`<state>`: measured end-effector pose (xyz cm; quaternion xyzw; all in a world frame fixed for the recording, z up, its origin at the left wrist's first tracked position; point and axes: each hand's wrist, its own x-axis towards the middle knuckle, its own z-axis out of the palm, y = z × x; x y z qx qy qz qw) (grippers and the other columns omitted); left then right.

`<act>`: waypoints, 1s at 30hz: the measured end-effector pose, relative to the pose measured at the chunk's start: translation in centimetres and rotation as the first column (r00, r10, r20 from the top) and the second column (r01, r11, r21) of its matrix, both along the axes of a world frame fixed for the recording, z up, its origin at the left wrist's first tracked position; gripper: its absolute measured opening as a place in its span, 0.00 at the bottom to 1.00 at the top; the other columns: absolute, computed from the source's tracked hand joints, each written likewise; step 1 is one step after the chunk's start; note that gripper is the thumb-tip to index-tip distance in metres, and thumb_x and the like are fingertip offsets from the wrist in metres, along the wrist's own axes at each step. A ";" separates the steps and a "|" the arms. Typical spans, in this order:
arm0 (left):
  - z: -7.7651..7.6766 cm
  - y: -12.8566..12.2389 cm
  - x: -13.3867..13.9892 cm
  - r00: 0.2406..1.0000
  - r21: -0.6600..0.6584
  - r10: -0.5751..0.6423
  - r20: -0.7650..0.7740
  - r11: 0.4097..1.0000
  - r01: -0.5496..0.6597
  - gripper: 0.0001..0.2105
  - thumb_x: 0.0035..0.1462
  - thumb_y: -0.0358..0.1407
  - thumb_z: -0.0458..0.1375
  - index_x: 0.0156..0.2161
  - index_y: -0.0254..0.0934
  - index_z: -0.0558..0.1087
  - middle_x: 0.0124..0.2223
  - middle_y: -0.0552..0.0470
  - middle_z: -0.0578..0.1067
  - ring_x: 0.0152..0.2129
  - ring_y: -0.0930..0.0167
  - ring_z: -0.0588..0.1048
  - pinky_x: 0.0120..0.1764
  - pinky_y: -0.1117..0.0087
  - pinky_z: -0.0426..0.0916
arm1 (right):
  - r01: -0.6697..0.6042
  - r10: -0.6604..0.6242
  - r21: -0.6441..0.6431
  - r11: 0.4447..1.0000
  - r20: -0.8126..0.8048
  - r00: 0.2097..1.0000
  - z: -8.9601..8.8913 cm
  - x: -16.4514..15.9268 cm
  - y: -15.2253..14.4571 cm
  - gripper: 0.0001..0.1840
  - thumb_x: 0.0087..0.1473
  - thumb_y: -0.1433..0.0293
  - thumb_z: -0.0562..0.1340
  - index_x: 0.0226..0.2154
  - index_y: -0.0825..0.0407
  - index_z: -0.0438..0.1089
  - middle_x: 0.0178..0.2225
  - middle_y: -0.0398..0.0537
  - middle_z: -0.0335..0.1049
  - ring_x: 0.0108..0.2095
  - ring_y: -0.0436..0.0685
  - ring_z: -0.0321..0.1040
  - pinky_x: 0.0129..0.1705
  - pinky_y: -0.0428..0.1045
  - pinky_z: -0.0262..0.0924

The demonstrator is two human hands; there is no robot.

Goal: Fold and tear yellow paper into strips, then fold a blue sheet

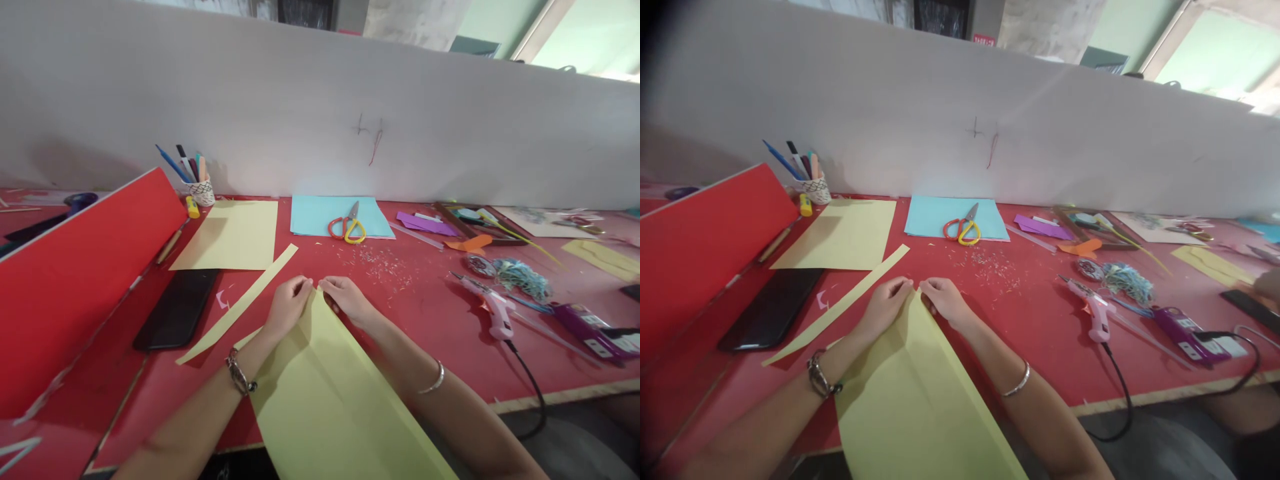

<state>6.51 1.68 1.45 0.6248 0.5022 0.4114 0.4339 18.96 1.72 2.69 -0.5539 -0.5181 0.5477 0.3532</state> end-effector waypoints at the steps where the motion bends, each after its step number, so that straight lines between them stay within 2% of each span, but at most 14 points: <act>1: 0.0 0.0 -0.1 1.000 0.000 -0.005 0.000 1.000 0.005 0.13 0.48 0.42 0.46 0.19 0.37 0.58 0.18 0.59 0.58 0.18 0.76 0.59 0.22 0.76 0.54 | 0.007 -0.007 0.001 1.000 -0.007 1.000 -0.1 0.1 0.1 0.16 0.46 0.69 0.51 0.11 0.53 0.53 0.08 0.33 0.49 0.09 0.41 0.45 0.14 0.41 0.39; 7: 0.1 0.1 -0.3 0.991 -0.011 -0.091 -0.101 0.996 0.090 0.15 0.50 0.43 0.45 0.18 0.37 0.55 0.17 0.60 0.54 0.16 0.77 0.56 0.20 0.76 0.51 | 0.048 -0.049 -0.004 0.999 -0.047 0.998 -0.3 0.4 0.4 0.14 0.45 0.66 0.51 0.13 0.53 0.54 0.10 0.34 0.52 0.11 0.42 0.47 0.15 0.41 0.41; 10: 0.1 0.2 -0.4 0.983 0.003 -0.099 -0.155 0.995 0.100 0.14 0.50 0.42 0.45 0.18 0.37 0.56 0.17 0.60 0.55 0.16 0.76 0.57 0.21 0.75 0.51 | -0.023 0.021 -0.051 0.998 -0.022 1.000 0.2 0.6 0.3 0.15 0.47 0.62 0.49 0.16 0.53 0.57 0.12 0.35 0.54 0.12 0.43 0.47 0.16 0.42 0.42; 12: 0.2 0.1 -0.4 0.981 0.008 -0.095 -0.169 0.995 0.098 0.14 0.50 0.42 0.45 0.19 0.37 0.58 0.17 0.60 0.57 0.17 0.76 0.58 0.21 0.75 0.51 | -0.112 0.114 -0.046 0.993 0.034 0.993 0.5 0.8 0.1 0.16 0.46 0.59 0.49 0.18 0.53 0.57 0.15 0.36 0.54 0.14 0.43 0.49 0.18 0.42 0.43; 14: 0.3 0.0 -0.4 0.978 0.009 -0.103 -0.181 0.994 0.106 0.14 0.50 0.42 0.45 0.19 0.37 0.59 0.18 0.59 0.58 0.17 0.75 0.58 0.21 0.75 0.51 | -0.188 0.184 0.017 0.982 0.131 0.974 0.7 0.9 0.0 0.16 0.44 0.58 0.52 0.17 0.53 0.56 0.16 0.36 0.52 0.17 0.44 0.49 0.20 0.43 0.43; 16: 0.3 0.0 -0.5 0.975 0.014 -0.115 -0.191 0.993 0.119 0.14 0.50 0.43 0.45 0.19 0.37 0.59 0.17 0.59 0.58 0.17 0.76 0.57 0.20 0.75 0.50 | -0.223 0.201 0.076 0.972 0.226 0.953 0.7 0.9 -0.2 0.15 0.42 0.59 0.54 0.16 0.53 0.55 0.15 0.35 0.48 0.18 0.44 0.46 0.20 0.43 0.41; 18: 0.2 -0.1 -0.4 0.972 0.028 -0.129 -0.199 0.990 0.137 0.14 0.50 0.43 0.45 0.19 0.37 0.58 0.17 0.60 0.57 0.16 0.76 0.57 0.20 0.75 0.49 | -0.219 0.193 0.075 0.973 0.265 0.945 0.6 0.8 -0.2 0.16 0.42 0.61 0.53 0.14 0.53 0.52 0.14 0.34 0.43 0.17 0.44 0.43 0.20 0.43 0.38; 21: 0.1 -0.1 -0.4 0.968 0.055 -0.136 -0.210 0.987 0.150 0.15 0.51 0.43 0.44 0.19 0.37 0.59 0.17 0.60 0.56 0.16 0.76 0.57 0.20 0.75 0.50 | -0.167 0.162 0.005 0.986 0.209 0.964 0.7 0.7 -0.2 0.16 0.42 0.63 0.53 0.12 0.53 0.50 0.12 0.34 0.43 0.16 0.44 0.44 0.19 0.43 0.39; 25: 0.1 -0.1 -0.5 0.966 0.070 -0.138 -0.220 0.985 0.157 0.15 0.52 0.43 0.44 0.21 0.36 0.61 0.18 0.59 0.58 0.17 0.76 0.58 0.20 0.76 0.50 | -0.105 0.114 -0.125 0.987 0.069 0.991 1.0 0.7 -0.1 0.13 0.43 0.66 0.52 0.13 0.53 0.56 0.12 0.36 0.54 0.16 0.45 0.51 0.20 0.43 0.46; 30: 0.2 0.0 -0.7 0.964 0.069 -0.147 -0.223 0.984 0.166 0.15 0.52 0.43 0.44 0.22 0.36 0.62 0.19 0.59 0.60 0.18 0.76 0.59 0.21 0.76 0.52 | -0.147 0.143 -0.161 0.976 -0.036 0.989 0.9 1.1 0.1 0.13 0.44 0.69 0.53 0.13 0.53 0.58 0.10 0.35 0.55 0.13 0.43 0.51 0.17 0.42 0.44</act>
